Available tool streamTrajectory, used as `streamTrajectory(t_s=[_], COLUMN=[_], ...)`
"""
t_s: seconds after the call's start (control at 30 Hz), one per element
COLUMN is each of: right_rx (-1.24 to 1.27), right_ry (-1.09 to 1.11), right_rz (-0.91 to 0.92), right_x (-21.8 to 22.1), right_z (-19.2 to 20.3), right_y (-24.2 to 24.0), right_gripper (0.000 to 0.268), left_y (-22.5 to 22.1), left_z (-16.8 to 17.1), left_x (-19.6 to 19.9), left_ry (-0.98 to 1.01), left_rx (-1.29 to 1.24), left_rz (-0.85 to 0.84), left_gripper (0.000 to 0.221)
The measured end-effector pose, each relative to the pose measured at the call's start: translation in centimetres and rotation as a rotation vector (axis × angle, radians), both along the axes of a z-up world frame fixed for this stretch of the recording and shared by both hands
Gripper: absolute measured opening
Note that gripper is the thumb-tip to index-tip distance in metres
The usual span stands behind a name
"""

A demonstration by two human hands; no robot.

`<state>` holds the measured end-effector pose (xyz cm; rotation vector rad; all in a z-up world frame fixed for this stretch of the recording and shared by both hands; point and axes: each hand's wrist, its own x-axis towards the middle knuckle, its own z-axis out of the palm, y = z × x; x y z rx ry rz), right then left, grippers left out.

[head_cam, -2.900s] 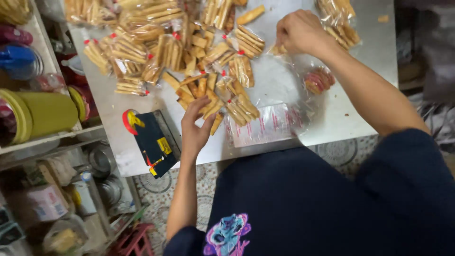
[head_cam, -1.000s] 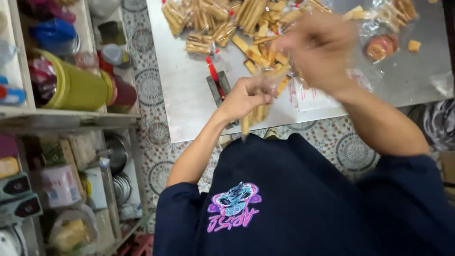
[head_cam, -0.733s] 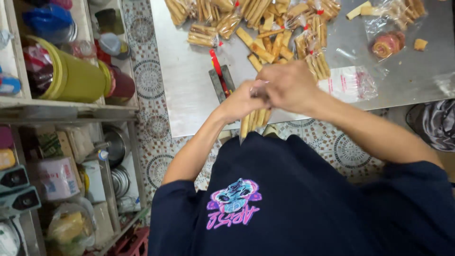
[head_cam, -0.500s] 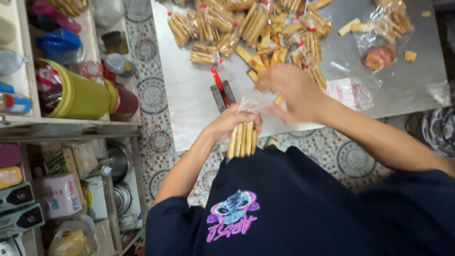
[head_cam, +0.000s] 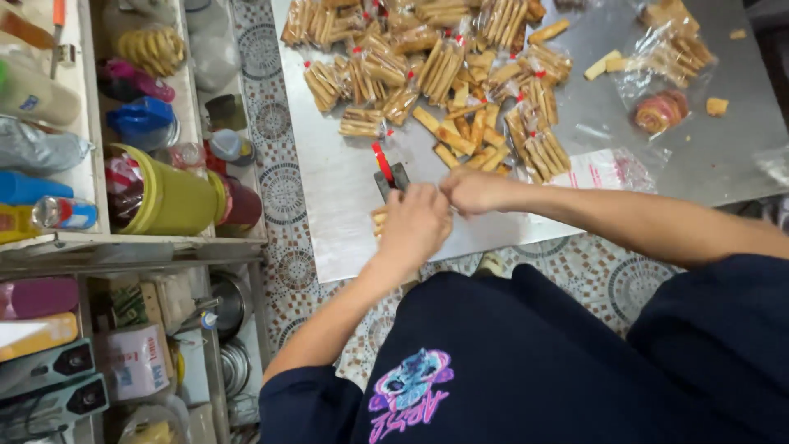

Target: Packaging and sealing snack sticks into plastic bags using a heat sealer

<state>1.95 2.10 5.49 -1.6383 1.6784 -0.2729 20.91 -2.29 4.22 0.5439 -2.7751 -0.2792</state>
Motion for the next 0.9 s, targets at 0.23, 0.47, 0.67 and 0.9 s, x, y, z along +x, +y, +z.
streamTrajectory(t_s=[0.23, 0.47, 0.67, 0.9], right_rx=[0.105, -1.007, -0.955, 0.118], right_ry=[-0.237, 0.143, -0.027, -0.547], right_rz=[0.004, 0.615, 0.446, -0.221], right_x=[-0.4, 0.8, 1.9, 2.8], right_z=[3.8, 2.0, -2.6, -9.2], right_y=[2.5, 6.5, 8.1, 6.9], right_gripper=[0.024, 0.041, 0.029, 0.015], left_y=[0.6, 1.4, 3.1, 4.5], left_z=[-6.4, -1.7, -2.5, -1.3], left_x=[0.7, 3.2, 4.5, 4.5], left_ry=[0.074, 0.126, -0.035, -0.207], left_rx=[0.400, 2.234, 1.841, 0.182], left_rz=[-0.020, 0.008, -0.047, 0.215], left_gripper=[0.014, 0.025, 0.016, 0.035])
